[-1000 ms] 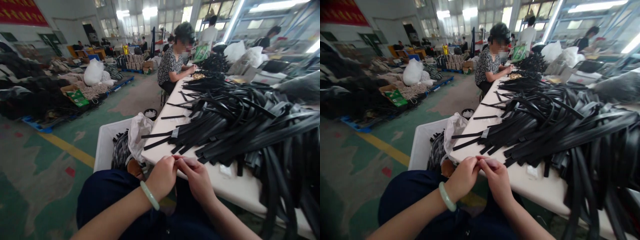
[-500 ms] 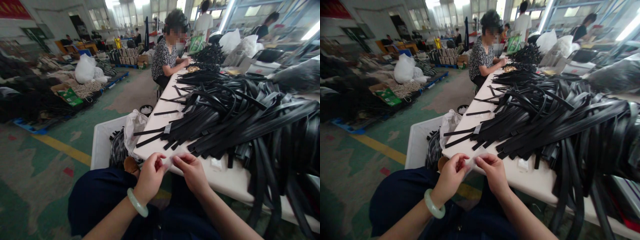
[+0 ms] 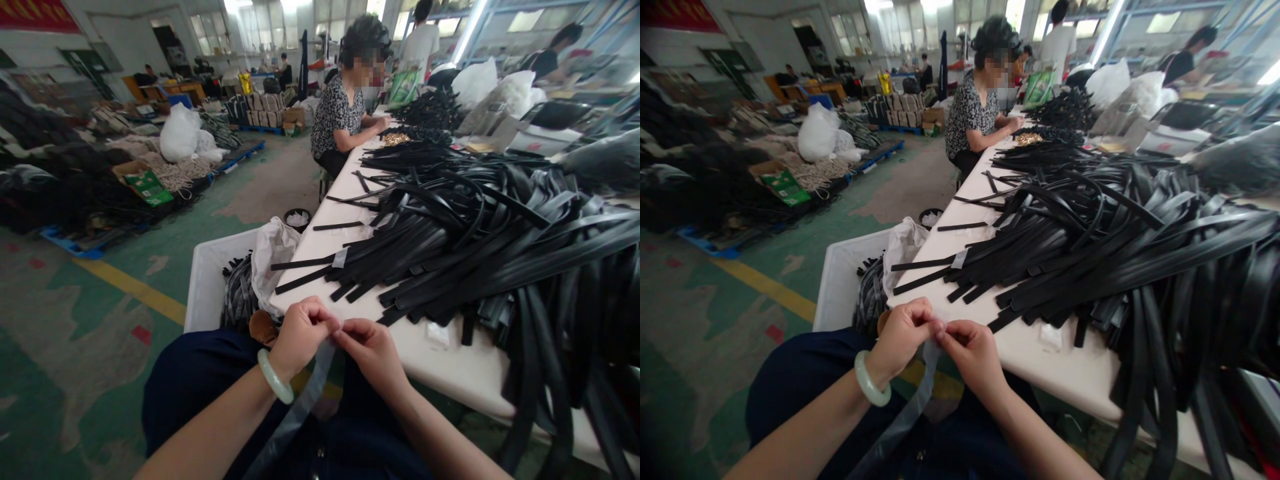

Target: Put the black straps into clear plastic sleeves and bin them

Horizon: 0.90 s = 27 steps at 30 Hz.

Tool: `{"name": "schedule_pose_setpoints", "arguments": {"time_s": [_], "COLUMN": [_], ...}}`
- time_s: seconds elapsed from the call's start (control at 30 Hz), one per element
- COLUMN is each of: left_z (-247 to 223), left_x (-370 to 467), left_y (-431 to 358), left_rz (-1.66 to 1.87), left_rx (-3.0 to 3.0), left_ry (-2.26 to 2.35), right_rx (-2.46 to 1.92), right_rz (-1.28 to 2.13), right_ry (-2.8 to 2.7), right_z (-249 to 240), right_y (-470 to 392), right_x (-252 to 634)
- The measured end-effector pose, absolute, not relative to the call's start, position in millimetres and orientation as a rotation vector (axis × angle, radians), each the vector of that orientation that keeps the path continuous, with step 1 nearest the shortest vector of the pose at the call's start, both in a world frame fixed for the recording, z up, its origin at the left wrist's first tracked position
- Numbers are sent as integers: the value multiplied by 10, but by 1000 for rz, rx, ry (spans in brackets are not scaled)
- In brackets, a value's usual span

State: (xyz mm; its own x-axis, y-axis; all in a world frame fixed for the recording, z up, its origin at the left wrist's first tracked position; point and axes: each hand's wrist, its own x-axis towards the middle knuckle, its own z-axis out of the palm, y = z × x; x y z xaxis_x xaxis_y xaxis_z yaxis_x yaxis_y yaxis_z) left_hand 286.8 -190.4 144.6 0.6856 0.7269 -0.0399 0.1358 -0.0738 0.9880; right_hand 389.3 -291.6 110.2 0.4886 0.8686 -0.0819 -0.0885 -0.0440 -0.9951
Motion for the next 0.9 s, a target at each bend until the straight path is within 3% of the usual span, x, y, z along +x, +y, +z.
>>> {"name": "schedule_pose_setpoints", "arguments": {"time_s": [0.23,0.47,0.63,0.77,0.9], "left_z": [1466,1284,1213,1255,1260], "left_x": [2855,2626,2541,2486,2453], "left_y": [-1636,-909,-904,-968,-990], "left_rz": [457,461,418,441,541], "left_rx": [1701,1971,1841,1772,1836], "left_ry": [714,583,539,564,539], "right_rx": [-1474,-2124,-2106,-1999,-1897], "right_rz": [885,-22,-98,-23,-250], "right_ry": [-960,-1619,-1870,-1802,-1484], "right_z": [1091,971,837,861,1095], "right_y": [-2881,-2595,-2280,-2204,-2295], "right_x": [3883,4642,5260,5371,5001]}}
